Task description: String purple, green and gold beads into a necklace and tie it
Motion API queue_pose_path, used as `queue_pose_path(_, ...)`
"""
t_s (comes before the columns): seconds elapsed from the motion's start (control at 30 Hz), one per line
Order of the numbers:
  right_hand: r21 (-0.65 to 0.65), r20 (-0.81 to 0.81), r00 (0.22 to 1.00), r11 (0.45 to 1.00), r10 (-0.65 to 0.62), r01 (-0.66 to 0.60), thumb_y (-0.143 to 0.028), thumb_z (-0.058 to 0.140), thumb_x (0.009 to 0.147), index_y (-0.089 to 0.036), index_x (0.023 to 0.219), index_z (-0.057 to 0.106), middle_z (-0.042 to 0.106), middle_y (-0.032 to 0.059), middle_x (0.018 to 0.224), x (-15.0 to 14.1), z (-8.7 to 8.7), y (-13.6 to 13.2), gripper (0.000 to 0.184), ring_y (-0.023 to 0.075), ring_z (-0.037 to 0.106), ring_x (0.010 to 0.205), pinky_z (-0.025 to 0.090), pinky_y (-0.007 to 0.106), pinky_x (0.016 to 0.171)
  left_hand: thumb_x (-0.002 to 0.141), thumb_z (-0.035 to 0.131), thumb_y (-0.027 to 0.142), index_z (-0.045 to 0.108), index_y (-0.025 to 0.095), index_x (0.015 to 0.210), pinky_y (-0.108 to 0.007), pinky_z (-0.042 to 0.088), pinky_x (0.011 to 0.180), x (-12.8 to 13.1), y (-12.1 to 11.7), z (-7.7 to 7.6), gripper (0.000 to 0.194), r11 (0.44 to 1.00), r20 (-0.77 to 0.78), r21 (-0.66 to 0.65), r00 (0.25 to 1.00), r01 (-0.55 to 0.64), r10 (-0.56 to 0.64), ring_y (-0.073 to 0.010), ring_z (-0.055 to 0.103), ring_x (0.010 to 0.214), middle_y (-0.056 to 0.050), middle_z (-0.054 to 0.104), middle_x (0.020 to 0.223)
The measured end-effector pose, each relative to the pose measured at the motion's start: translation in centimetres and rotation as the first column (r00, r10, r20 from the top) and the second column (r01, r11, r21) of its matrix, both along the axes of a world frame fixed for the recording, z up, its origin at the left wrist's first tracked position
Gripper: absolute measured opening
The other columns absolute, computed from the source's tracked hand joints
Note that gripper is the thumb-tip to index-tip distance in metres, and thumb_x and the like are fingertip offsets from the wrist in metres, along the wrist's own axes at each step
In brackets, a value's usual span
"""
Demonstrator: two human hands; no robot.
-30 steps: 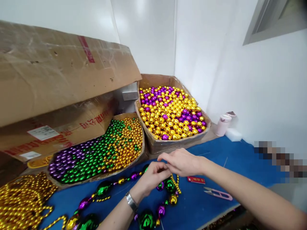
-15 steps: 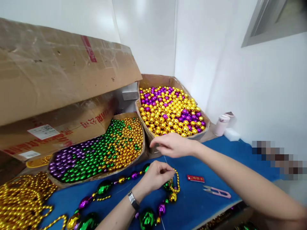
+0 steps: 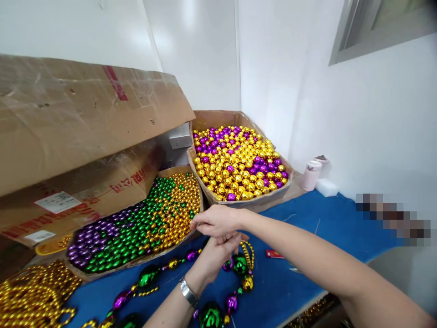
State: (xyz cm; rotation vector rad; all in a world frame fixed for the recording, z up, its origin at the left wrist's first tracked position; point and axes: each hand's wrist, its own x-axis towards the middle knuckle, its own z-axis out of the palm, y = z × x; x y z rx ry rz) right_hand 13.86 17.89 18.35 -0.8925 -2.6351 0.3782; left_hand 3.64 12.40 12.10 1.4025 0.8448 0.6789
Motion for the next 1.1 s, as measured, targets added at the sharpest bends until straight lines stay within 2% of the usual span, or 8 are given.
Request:
queue_pose_path(0.13, 0.023, -0.245, 0.945, 0.973, -0.216, 0.229, -0.024, 0.044, 0.091, -0.018, 0.117, 0.057, 0.059, 0.0091, 0.114, 3.9, -1.1, -2.6, 0.029, 0.02, 0.052, 0.105, 0.039, 0.034, 0.09, 0.079, 0.06, 0.049, 0.067, 0.011, 0.076, -0.024, 0.012, 0.045, -0.2, 0.1, 0.2, 0.039, 0.999, 0.058, 0.012, 0.998, -0.037, 0.036, -0.0056, 0.023, 0.045, 0.002, 0.049, 0.055)
queue_pose_path(0.27, -0.154, -0.412, 0.804, 0.903, -0.428, 0.402, -0.03, 0.039, 0.096, -0.018, 0.109, 0.054, 0.062, 0.0069, 0.103, 7.5, -4.4, -7.1, 0.023, 0.0162, 0.059, 0.088, 0.045, 0.031, 0.079, 0.081, 0.06, 0.045, 0.065, 0.01, 0.073, -0.023, 0.012, 0.045, -0.5, 0.0, 0.5, 0.036, 0.997, 0.122, 0.005, 0.989, -0.081, 0.08, -0.0046, 0.024, 0.046, 0.002, 0.05, 0.058)
queue_pose_path(0.37, -0.335, -0.431, 0.751, 0.862, -0.5, 0.382, -0.037, 0.045, 0.093, -0.02, 0.11, 0.052, 0.065, 0.0035, 0.095, 8.0, -7.3, -9.0, 0.025, 0.0114, 0.059, 0.064, 0.046, 0.024, 0.057, 0.083, 0.058, 0.042, 0.067, 0.011, 0.09, -0.023, 0.012, 0.044, -0.3, -0.1, 0.4, 0.033, 0.996, 0.169, -0.041, 0.982, -0.073, 0.079, -0.0047, 0.024, 0.046, 0.003, 0.047, 0.057)
queue_pose_path(0.47, -0.444, -0.454, 0.732, 0.841, -0.508, 0.309, -0.039, 0.05, 0.091, -0.018, 0.098, 0.056, 0.064, 0.0002, 0.081, 7.6, -8.7, -9.2, 0.023, 0.011, 0.058, 0.063, 0.044, 0.021, 0.055, 0.083, 0.059, 0.04, 0.068, 0.01, 0.091, -0.022, 0.012, 0.044, -0.2, -0.2, 0.0, 0.032, 0.995, 0.212, -0.089, 0.975, -0.055, 0.073, -0.0046, 0.024, 0.046, 0.003, 0.046, 0.057)
queue_pose_path(0.6, -0.525, -0.484, 0.726, 0.826, -0.488, 0.205, -0.04, 0.049, 0.091, -0.017, 0.081, 0.057, 0.057, -0.0028, 0.067, 7.7, -8.2, -8.8, 0.026, 0.0097, 0.055, 0.059, 0.043, 0.021, 0.055, 0.081, 0.062, 0.039, 0.069, 0.011, 0.088, -0.02, 0.019, 0.044, -0.4, -0.3, 0.0, 0.03, 0.991, 0.188, -0.11, 0.977, -0.076, 0.095, -0.0047, 0.03, 0.046, 0.002, 0.05, 0.058)
queue_pose_path(0.8, -0.59, -0.527, 0.691, 0.798, -0.495, 0.123, -0.045, 0.047, 0.091, -0.017, 0.084, 0.053, 0.053, -0.0035, 0.069, 7.9, -6.6, -9.3, 0.029, 0.0075, 0.051, 0.057, 0.037, 0.017, 0.048, 0.081, 0.061, 0.04, 0.07, 0.011, 0.075, -0.022, 0.038, 0.057, -0.5, -0.4, 1.5, 0.031, 0.996, 0.096, 0.064, 0.994, -0.055, 0.048, -0.0106, 0.049, 0.057, -0.004, 0.061, 0.062)
queue_pose_path(0.93, -0.588, -0.528, 0.695, 0.801, -0.488, 0.115, -0.044, 0.05, 0.09, -0.017, 0.082, 0.054, 0.054, -0.003, 0.067, 8.0, -5.8, -9.4, 0.029, 0.0074, 0.048, 0.056, 0.036, 0.018, 0.049, 0.082, 0.059, 0.041, 0.07, 0.011, 0.091, -0.022, 0.038, 0.055, -0.2, -0.2, 2.1, 0.033, 0.992, 0.05, 0.122, 0.999, -0.022, 0.016, -0.0114, 0.05, 0.055, -0.004, 0.064, 0.062)
queue_pose_path(1.1, -0.59, -0.535, 0.695, 0.801, -0.481, 0.1, -0.041, 0.052, 0.09, -0.017, 0.082, 0.056, 0.055, -0.0028, 0.066, 8.4, -5.0, -9.2, 0.026, 0.0082, 0.049, 0.057, 0.036, 0.019, 0.05, 0.082, 0.057, 0.046, 0.066, 0.012, 0.069, -0.021, 0.032, 0.047, -0.3, -0.1, 2.0, 0.038, 0.98, -0.077, 0.18, 0.995, 0.083, -0.07, -0.0086, 0.043, 0.048, -0.001, 0.059, 0.059)
